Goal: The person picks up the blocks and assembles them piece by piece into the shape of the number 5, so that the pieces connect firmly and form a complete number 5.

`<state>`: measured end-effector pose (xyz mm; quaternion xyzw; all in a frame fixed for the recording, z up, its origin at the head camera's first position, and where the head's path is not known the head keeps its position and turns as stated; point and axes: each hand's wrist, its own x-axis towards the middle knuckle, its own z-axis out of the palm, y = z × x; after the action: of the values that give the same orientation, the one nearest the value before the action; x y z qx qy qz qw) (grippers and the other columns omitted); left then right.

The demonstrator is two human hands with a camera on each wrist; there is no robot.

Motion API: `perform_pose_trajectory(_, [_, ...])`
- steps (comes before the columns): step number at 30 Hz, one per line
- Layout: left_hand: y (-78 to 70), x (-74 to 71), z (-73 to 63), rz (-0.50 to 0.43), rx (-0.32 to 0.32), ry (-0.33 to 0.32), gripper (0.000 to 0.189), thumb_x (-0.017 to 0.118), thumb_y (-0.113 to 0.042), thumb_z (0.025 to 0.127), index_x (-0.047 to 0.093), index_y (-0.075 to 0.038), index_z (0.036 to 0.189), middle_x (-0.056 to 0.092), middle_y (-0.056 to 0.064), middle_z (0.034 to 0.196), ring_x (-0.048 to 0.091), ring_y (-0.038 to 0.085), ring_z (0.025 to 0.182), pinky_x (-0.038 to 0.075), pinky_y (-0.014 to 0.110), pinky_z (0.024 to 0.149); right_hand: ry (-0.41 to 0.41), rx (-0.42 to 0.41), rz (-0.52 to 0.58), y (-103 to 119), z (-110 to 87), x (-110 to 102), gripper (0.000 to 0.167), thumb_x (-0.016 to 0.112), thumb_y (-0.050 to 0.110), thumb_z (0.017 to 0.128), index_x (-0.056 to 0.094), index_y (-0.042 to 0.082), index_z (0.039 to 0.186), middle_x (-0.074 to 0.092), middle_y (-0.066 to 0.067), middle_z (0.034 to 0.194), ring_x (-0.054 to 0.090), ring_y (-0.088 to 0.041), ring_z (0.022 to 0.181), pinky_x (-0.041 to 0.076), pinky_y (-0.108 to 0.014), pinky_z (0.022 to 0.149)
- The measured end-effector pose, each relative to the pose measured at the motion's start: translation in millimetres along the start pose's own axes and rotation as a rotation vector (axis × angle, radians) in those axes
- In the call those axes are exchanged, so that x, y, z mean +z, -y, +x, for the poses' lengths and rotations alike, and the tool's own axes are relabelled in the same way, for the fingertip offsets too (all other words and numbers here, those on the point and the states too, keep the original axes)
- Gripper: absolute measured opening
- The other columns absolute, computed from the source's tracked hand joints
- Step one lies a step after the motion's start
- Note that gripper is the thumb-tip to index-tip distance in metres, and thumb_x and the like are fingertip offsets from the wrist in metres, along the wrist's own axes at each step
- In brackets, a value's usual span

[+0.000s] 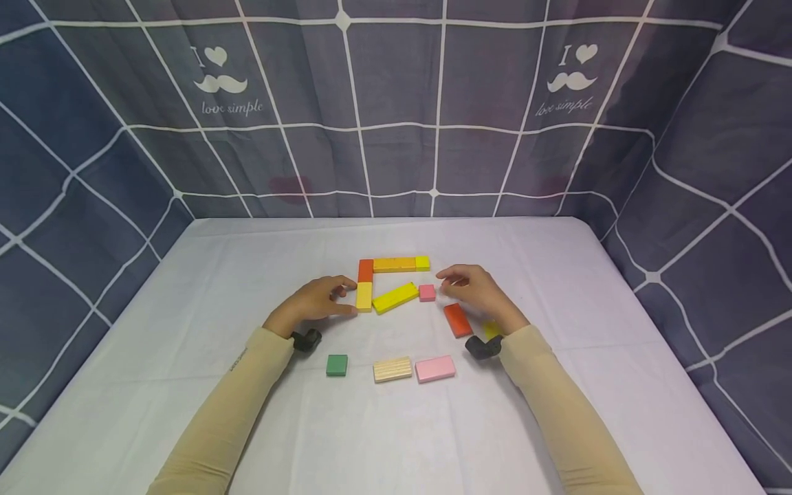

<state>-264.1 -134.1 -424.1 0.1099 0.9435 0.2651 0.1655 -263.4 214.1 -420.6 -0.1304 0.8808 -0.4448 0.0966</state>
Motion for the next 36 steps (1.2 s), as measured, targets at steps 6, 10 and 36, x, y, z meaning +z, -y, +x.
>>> perform_pose_trajectory(6, [4.0, -1.0, 1.0, -0.031, 0.019, 0.016, 0.064, 0.086, -0.034, 0.094, 0.063, -0.013, 0.149, 0.068, 0.012, 0.133, 0.061, 0.029, 0.118, 0.051, 0.049, 0.106, -0.027, -0.027, 0.032, -2.6, -7.9, -2.3, 0.033, 0.071, 0.01, 0.104, 0.069, -0.005, 0.134, 0.071, -0.016, 0.116, 0.062, -0.031, 0.108, 0.053, -0.023, 0.084])
perform_pose_trajectory(10, [9.1, -3.6, -0.5, -0.052, 0.032, 0.035, 0.064, 0.085, -0.034, 0.095, 0.06, -0.013, 0.151, 0.067, 0.014, 0.136, 0.061, 0.03, 0.121, 0.051, 0.049, 0.107, -0.031, -0.02, 0.046, -4.4, -12.0, -3.5, 0.033, 0.07, 0.011, 0.105, 0.069, -0.004, 0.135, 0.071, -0.018, 0.121, 0.062, -0.032, 0.11, 0.055, -0.029, 0.086])
perform_pose_trajectory(36, [28.0, -14.2, -34.6, -0.153, 0.353, -0.008, 0.041, 0.083, -0.02, 0.098, 0.069, -0.005, 0.134, 0.071, 0.007, 0.116, 0.066, 0.024, 0.101, 0.055, 0.041, 0.094, 0.038, -0.022, 0.058, -17.5, -33.6, -20.6, 0.037, 0.069, 0.012, 0.107, 0.065, -0.006, 0.139, 0.07, -0.023, 0.128, 0.061, -0.028, 0.11, 0.052, -0.033, 0.088])
